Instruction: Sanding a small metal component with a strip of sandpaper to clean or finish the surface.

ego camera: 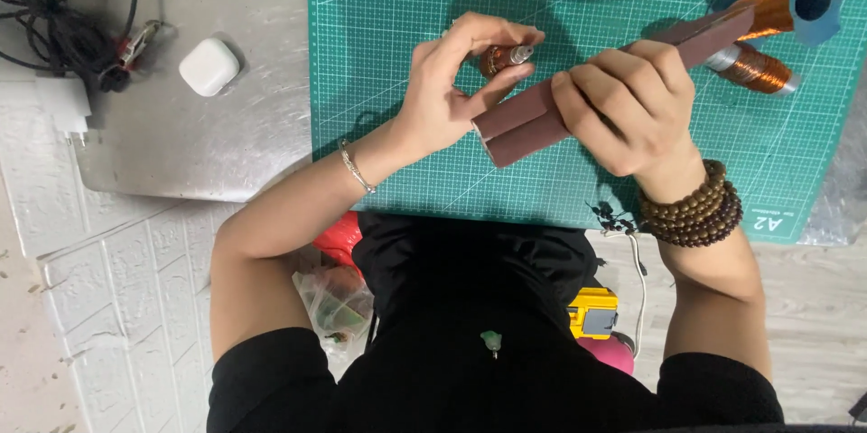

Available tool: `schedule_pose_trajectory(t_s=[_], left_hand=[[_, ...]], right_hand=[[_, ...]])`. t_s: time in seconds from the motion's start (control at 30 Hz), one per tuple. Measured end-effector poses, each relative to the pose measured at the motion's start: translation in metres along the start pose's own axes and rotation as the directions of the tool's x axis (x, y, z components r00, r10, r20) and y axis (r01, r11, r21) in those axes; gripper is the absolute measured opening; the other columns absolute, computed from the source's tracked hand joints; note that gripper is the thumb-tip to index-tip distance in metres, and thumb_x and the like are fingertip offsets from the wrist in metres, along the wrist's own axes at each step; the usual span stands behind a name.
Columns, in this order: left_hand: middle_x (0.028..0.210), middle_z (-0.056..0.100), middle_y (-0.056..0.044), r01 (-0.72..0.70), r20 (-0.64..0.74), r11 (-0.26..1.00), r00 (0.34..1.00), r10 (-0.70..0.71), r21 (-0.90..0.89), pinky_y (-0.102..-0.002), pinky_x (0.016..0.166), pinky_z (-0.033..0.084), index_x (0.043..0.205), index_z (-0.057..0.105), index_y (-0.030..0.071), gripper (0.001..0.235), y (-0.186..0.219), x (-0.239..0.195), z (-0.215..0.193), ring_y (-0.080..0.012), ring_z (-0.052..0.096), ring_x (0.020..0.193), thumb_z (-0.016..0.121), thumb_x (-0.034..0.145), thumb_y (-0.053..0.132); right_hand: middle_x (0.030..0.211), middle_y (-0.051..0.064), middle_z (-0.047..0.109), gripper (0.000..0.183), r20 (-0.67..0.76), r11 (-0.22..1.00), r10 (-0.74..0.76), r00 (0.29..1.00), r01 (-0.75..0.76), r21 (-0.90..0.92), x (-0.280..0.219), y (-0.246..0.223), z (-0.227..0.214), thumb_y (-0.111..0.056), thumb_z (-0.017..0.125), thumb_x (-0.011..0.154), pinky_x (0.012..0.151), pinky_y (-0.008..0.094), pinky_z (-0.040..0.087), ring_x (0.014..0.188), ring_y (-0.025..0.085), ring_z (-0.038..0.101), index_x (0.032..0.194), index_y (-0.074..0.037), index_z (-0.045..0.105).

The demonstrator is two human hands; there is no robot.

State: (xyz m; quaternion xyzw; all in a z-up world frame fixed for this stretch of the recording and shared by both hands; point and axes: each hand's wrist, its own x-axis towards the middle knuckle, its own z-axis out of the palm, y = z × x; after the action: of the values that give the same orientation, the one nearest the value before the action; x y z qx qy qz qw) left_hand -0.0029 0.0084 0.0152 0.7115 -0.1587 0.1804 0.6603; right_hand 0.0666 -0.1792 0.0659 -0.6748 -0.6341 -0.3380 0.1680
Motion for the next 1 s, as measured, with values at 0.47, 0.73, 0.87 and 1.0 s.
schedule_pose_trajectory(t_s=[0.47,0.73,0.87,1.0], left_hand=[[0.124,0.056,-0.013,-0.034,0.117,0.985,0.993,0.014,0.171,-0.039,0.103,0.052,0.125,0.053,0.006,0.042,-0.006,-0.008,-0.001,-0.0279,0.059,0.115,0.072,0.091,0.021],[0.11,0.062,-0.02,-0.176,-0.028,0.981,0.984,0.174,-0.084,-0.043,0.083,0.055,0.118,0.058,0.0,0.044,-0.013,-0.002,0.009,-0.0354,0.064,0.1,0.077,0.078,-0.001],[0.109,0.064,-0.017,-0.21,-0.09,0.977,0.975,0.205,-0.048,-0.037,0.084,0.054,0.111,0.062,-0.003,0.038,-0.023,-0.007,0.012,-0.0296,0.066,0.098,0.078,0.077,0.003],[0.107,0.065,-0.017,-0.214,-0.094,0.977,0.973,0.212,-0.012,-0.036,0.083,0.055,0.109,0.064,-0.004,0.037,-0.021,-0.005,0.013,-0.0292,0.066,0.095,0.079,0.076,0.001]], right_hand=[[0.088,0.011,0.062,0.012,0.093,0.987,0.137,0.986,-0.127,-0.101,0.006,-0.016,-0.004,0.005,0.054,0.094,0.064,0.033,0.042,0.075,0.024,0.06,0.096,0.0,0.065],[0.076,0.013,0.058,0.017,-0.116,0.977,0.099,0.988,-0.119,-0.178,0.017,-0.02,0.007,0.008,0.062,0.089,0.057,0.032,0.043,0.064,0.025,0.055,0.076,-0.001,0.068],[0.072,0.01,0.057,0.015,-0.097,0.965,0.115,0.989,-0.134,-0.226,0.022,-0.025,0.005,0.007,0.064,0.086,0.054,0.03,0.043,0.062,0.02,0.055,0.075,-0.003,0.067],[0.071,0.008,0.056,0.016,-0.123,0.955,0.14,0.982,-0.167,-0.245,0.019,-0.026,0.004,0.005,0.066,0.087,0.056,0.029,0.043,0.061,0.019,0.055,0.074,-0.003,0.068]])
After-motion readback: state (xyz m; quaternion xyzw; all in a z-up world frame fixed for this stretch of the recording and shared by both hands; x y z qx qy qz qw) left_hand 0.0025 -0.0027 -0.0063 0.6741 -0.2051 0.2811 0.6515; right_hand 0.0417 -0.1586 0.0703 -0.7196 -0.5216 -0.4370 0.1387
